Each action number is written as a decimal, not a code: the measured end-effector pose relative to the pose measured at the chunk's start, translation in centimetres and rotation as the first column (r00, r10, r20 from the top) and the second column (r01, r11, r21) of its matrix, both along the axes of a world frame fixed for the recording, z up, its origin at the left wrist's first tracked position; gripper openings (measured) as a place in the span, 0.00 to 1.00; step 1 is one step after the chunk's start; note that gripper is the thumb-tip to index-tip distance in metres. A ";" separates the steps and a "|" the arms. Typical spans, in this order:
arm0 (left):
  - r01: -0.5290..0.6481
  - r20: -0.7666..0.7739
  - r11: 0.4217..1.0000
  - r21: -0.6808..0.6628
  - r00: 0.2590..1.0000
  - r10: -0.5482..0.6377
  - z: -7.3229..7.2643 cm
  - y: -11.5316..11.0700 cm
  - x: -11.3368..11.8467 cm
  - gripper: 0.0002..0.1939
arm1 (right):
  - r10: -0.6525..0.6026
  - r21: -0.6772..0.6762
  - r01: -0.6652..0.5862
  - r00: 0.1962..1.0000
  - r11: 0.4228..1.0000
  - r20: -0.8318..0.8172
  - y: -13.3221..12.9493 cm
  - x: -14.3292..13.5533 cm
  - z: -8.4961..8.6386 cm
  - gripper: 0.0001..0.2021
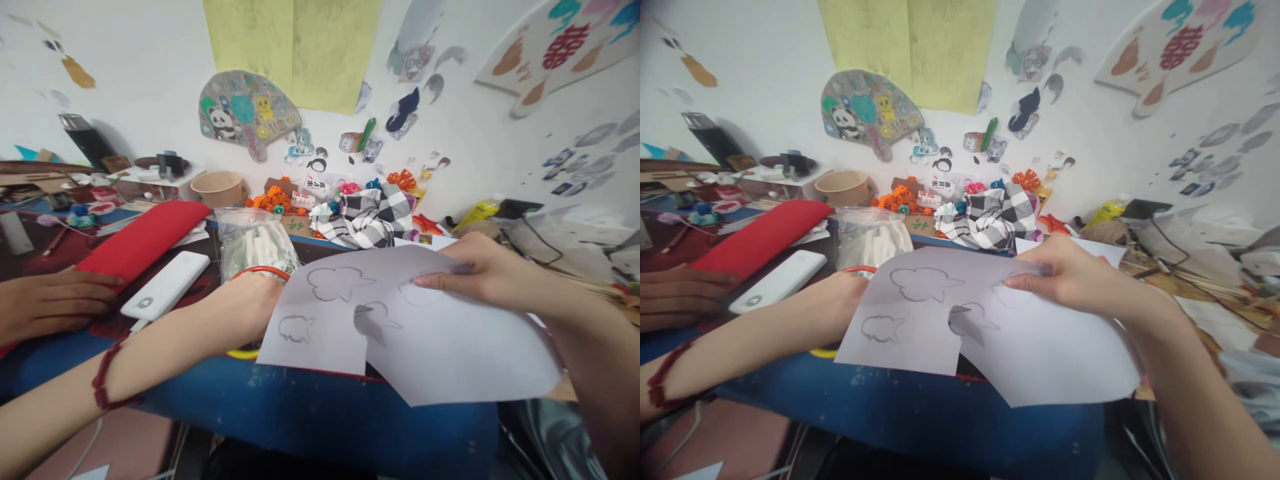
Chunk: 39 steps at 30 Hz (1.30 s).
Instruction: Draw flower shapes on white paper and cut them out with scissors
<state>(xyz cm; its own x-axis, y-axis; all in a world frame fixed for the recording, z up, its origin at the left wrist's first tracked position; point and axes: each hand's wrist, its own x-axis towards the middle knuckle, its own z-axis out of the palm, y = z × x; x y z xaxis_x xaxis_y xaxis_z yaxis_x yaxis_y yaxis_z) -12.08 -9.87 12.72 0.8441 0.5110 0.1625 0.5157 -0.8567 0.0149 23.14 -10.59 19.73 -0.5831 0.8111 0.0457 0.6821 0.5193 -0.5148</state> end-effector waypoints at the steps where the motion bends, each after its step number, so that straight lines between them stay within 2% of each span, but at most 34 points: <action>1: 0.042 -0.037 0.999 0.009 0.998 -0.041 0.0 0.1 0.0 0.10 | -0.005 -0.004 0.005 1.000 1.000 0.009 0.1 0.0 0.0 0.17; 4: 0.092 -0.103 0.994 0.062 0.991 -0.085 0.0 0.3 0.0 0.12 | -0.011 -0.018 0.012 0.999 1.000 0.046 0.4 -0.1 0.0 0.19; 10: 0.046 -0.104 0.999 0.024 0.994 -0.043 -0.1 0.7 0.3 0.11 | 0.039 -0.016 -0.037 0.996 0.999 0.086 1.0 -0.6 0.3 0.20; 17: 0.009 -0.183 1.000 0.011 0.983 -0.007 -0.2 1.2 0.6 0.11 | 0.068 -0.020 -0.066 0.992 0.998 0.108 1.5 -0.9 0.4 0.20; 22: 0.004 -0.145 1.000 -0.008 0.989 -0.005 -0.3 1.3 0.6 0.10 | 0.062 -0.022 -0.059 0.990 0.998 0.126 1.6 -1.2 0.4 0.21; 26: 0.021 -0.110 0.999 0.038 0.994 -0.017 -0.6 1.4 0.5 0.10 | 0.039 -0.031 -0.035 0.988 0.999 0.150 1.6 -1.3 0.4 0.21; 33: 0.086 -0.035 0.991 0.103 0.996 -0.082 -0.5 1.3 0.5 0.13 | 0.073 -0.023 -0.070 0.985 0.997 0.159 1.6 -1.3 0.5 0.20; 39: 0.072 -0.100 0.991 0.110 0.993 -0.061 -0.5 1.0 0.5 0.12 | 0.072 -0.041 -0.066 0.983 0.997 0.168 1.5 -1.5 0.4 0.19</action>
